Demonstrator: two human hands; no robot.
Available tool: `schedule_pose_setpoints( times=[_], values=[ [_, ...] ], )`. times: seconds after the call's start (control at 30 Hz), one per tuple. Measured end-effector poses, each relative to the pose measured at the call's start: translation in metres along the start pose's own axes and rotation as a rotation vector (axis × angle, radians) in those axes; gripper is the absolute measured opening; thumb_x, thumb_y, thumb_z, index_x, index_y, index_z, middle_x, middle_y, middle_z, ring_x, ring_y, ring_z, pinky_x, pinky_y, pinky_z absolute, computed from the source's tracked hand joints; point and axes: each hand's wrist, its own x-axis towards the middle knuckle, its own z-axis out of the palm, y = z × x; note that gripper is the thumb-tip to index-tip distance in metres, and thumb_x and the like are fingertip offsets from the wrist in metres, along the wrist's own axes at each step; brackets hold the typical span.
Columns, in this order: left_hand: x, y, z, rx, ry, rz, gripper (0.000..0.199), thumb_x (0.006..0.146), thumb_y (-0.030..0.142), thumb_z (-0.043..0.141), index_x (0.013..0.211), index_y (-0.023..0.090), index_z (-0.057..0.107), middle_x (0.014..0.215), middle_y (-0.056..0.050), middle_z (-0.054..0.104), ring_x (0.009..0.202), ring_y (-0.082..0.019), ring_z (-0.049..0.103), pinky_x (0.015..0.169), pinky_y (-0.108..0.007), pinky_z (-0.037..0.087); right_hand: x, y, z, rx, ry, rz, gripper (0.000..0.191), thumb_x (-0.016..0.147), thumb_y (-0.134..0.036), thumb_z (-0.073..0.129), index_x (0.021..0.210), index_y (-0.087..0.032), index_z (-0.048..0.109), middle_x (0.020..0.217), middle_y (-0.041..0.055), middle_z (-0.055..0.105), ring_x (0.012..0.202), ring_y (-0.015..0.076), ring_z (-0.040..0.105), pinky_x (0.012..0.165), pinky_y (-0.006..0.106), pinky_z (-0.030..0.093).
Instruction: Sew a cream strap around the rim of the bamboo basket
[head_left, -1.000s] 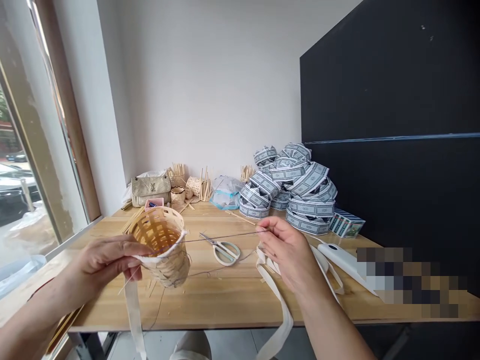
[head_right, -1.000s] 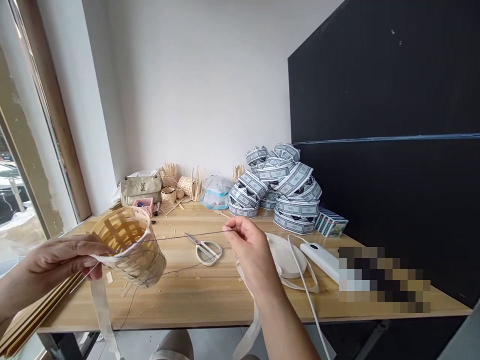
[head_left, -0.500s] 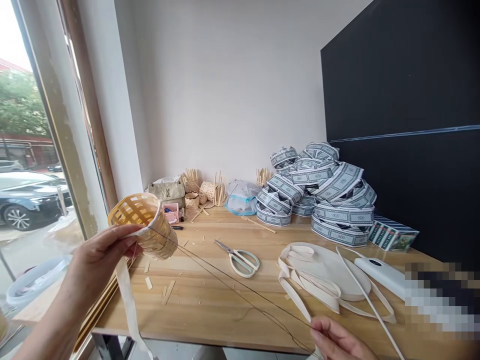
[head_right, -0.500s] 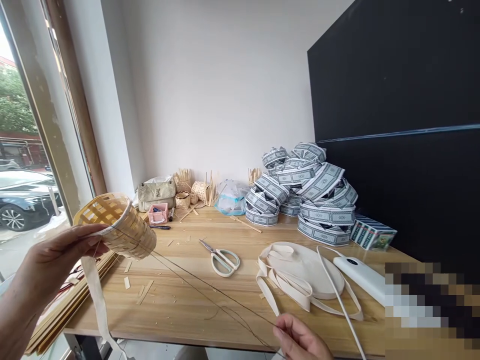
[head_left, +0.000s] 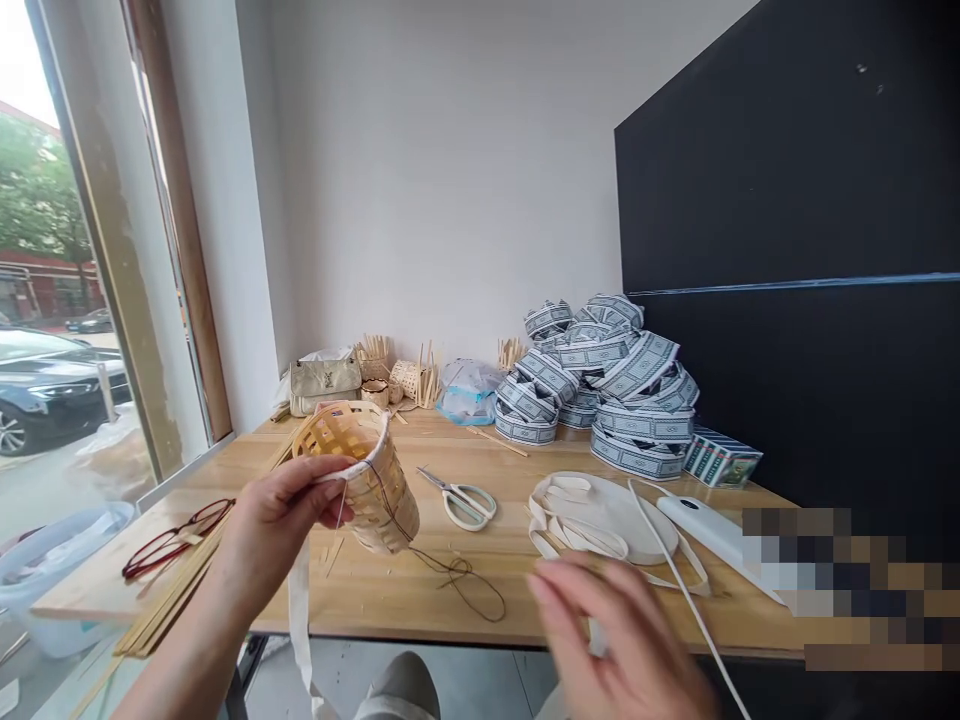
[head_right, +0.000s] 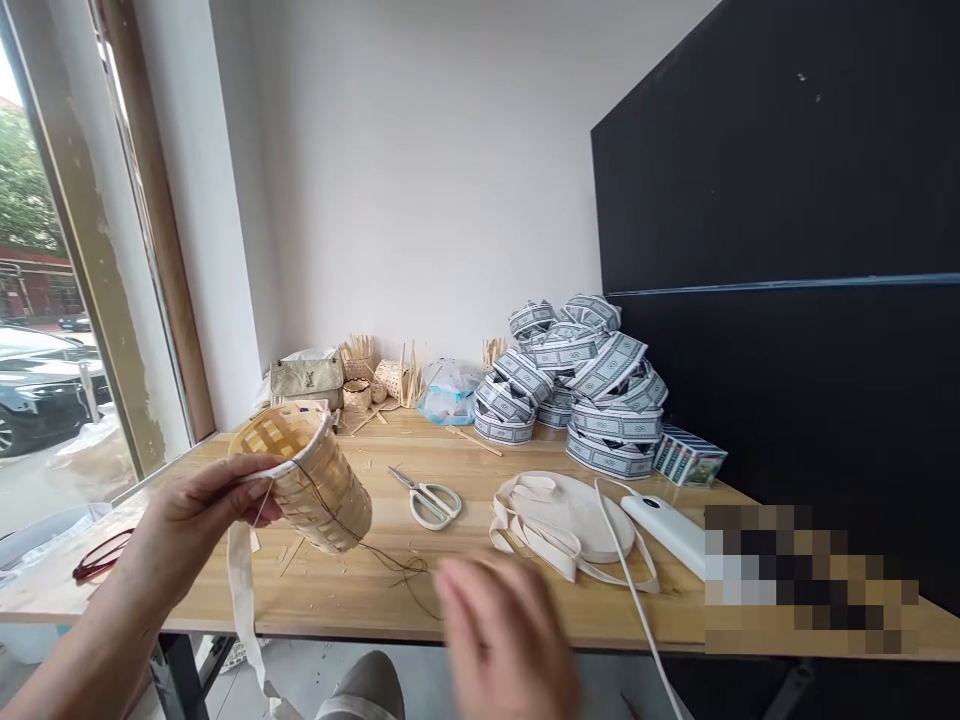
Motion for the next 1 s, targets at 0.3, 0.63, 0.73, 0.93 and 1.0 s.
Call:
schedule_pose_setpoints(
  times=[0.3, 0.63, 0.73, 0.93, 1.0],
  values=[
    [-0.009, 0.010, 0.013, 0.024, -0.059, 0.034, 0.015, 0.064, 0.023, 0.063, 0.073, 0.021, 0.076, 0.062, -0.002, 0.072, 0.046, -0.016, 0.064, 0.041, -0.022, 0.054, 0.056, -0.054, 0.088, -0.091, -0.162, -0.845, 0.014, 0.083, -0.008, 0.055, 0.074, -0.013, 0.064, 0.064, 0.0017, 0.058, 0.065, 0.0156, 0.050, 0.060, 0.030, 0.042],
    [-0.018, -0.004, 0.023, -0.081, -0.163, -0.041, 0.014, 0.070, 0.023, 0.061, 0.075, 0.016, 0.073, 0.050, -0.002, 0.066, 0.044, -0.015, 0.062, 0.044, -0.022, 0.054, 0.022, -0.075, 0.079, 0.147, -0.310, -0.880, 0.028, 0.089, -0.015, 0.043, 0.064, -0.023, 0.052, 0.059, -0.0034, 0.051, 0.055, 0.0115, 0.048, 0.054, 0.026, 0.041],
    [-0.019, -0.007, 0.026, -0.028, -0.160, 0.032, 0.015, 0.074, 0.021, 0.059, 0.077, 0.016, 0.073, 0.051, -0.001, 0.065, 0.045, -0.013, 0.060, 0.045, -0.020, 0.053, 0.011, -0.080, 0.073, 0.194, -0.298, -0.669, 0.027, 0.089, -0.010, 0.036, 0.076, -0.020, 0.056, 0.063, -0.0005, 0.058, 0.055, 0.0109, 0.053, 0.053, 0.024, 0.043],
    [-0.022, -0.016, 0.021, 0.118, 0.024, 0.173, 0.016, 0.077, 0.020, 0.058, 0.084, 0.017, 0.072, 0.058, 0.000, 0.066, 0.051, -0.012, 0.062, 0.048, -0.020, 0.054, -0.010, -0.038, 0.055, 0.578, -0.286, 0.282, 0.029, 0.093, -0.039, 0.044, 0.073, -0.021, 0.055, 0.049, -0.0054, 0.043, 0.043, 0.0083, 0.041, 0.042, 0.020, 0.035],
    [-0.023, -0.020, 0.019, 0.155, 0.054, 0.185, 0.016, 0.077, 0.019, 0.057, 0.084, 0.018, 0.072, 0.060, 0.001, 0.066, 0.051, -0.012, 0.062, 0.049, -0.020, 0.054, -0.035, -0.009, 0.042, 0.705, -0.259, 0.695, 0.040, 0.085, -0.056, 0.050, 0.065, -0.021, 0.051, 0.045, -0.0074, 0.031, 0.038, 0.0070, 0.031, 0.038, 0.019, 0.028]
  ],
)
